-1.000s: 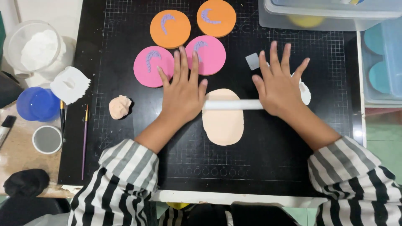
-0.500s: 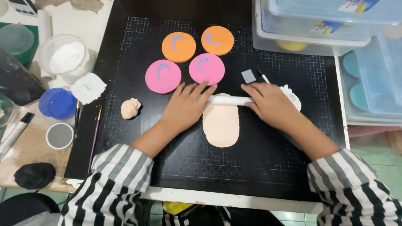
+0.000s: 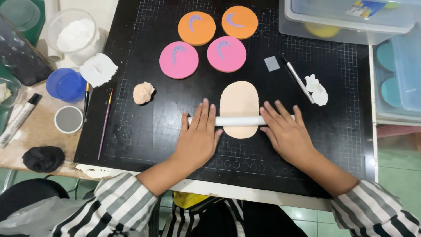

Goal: Kneading, rolling out, and shaping dough or clay on a work surface, then organizing finished pieces into storage containers.

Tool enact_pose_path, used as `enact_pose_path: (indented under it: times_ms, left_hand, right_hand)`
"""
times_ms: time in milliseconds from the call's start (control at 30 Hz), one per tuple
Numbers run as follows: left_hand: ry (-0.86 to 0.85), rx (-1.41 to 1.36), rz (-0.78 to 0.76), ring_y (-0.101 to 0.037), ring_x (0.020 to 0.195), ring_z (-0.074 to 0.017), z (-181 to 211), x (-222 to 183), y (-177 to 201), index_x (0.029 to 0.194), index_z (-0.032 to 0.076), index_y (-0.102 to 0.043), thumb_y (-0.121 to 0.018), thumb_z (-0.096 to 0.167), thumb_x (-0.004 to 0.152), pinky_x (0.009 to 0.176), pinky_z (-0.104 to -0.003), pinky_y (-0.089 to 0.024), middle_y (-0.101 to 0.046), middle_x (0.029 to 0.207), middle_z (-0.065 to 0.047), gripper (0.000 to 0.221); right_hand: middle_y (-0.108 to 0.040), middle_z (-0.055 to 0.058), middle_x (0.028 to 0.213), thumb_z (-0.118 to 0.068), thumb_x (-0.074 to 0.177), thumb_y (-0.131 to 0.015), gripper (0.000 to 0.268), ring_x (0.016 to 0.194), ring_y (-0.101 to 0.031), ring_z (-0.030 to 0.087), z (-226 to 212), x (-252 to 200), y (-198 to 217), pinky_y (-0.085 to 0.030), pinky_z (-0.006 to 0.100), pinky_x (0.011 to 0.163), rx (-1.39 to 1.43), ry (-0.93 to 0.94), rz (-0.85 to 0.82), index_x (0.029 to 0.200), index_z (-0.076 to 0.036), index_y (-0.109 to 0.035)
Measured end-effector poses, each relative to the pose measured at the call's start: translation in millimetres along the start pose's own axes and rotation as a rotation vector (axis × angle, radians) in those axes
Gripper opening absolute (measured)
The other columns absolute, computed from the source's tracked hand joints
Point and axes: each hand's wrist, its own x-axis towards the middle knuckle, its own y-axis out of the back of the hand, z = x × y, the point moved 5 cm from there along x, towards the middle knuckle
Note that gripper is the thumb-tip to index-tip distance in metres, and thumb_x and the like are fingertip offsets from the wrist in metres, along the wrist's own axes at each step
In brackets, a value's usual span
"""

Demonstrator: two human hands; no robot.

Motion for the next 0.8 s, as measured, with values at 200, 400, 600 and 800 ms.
enact_pose_path:
  times_ms: [200,400,600,800]
  left_hand:
    - [0.285,-0.367,-0.278,-0.007,0.156,-0.0487,-44,84,-37,0.160,-0.009,-0.024,-0.033,0.039,0.111,0.114,-0.074,0.007,-0.011,0.165,-0.039,0.069]
    - [0.383,-0.384,-0.224,0.008,0.160,-0.0393,-83,139,-59,0.168,0.002,-0.007,-0.037,0.028,0.115,0.118,-0.073,0.009,0.004,0.172,-0.027,0.066]
    - [0.319,-0.105,-0.085,0.002,0.162,-0.0309,-97,163,-60,0.170,0.012,-0.007,-0.036,0.038,0.121,0.125,-0.074,-0.011,0.004,0.173,-0.014,0.062]
    - [-0.187,-0.060,0.349,-0.059,0.133,-0.0345,-58,105,-52,0.148,0.019,-0.056,-0.054,0.025,0.104,0.114,-0.065,-0.033,-0.060,0.145,-0.012,0.045]
  right_hand:
    - [-0.025,0.018,0.172,-0.048,0.112,-0.023,0.067,0.159,-0.012,0.044,41,77,-23,0.009,0.079,0.112,0.016,-0.252,-0.314,0.166,-0.009,-0.028]
    - [-0.004,0.026,0.172,-0.038,0.116,-0.028,0.064,0.153,0.006,0.052,71,142,-22,0.015,0.084,0.102,0.092,-0.309,-0.152,0.169,-0.004,-0.021]
    - [0.002,0.016,0.170,-0.035,0.120,-0.041,0.059,0.150,0.011,0.044,93,163,-19,-0.002,0.090,0.106,-0.065,-0.262,-0.049,0.172,-0.008,-0.034]
    - [-0.060,-0.001,0.131,-0.048,0.108,-0.050,0.043,0.117,-0.060,0.021,74,107,-23,-0.047,0.041,0.095,-0.129,0.246,0.180,0.140,-0.021,-0.061]
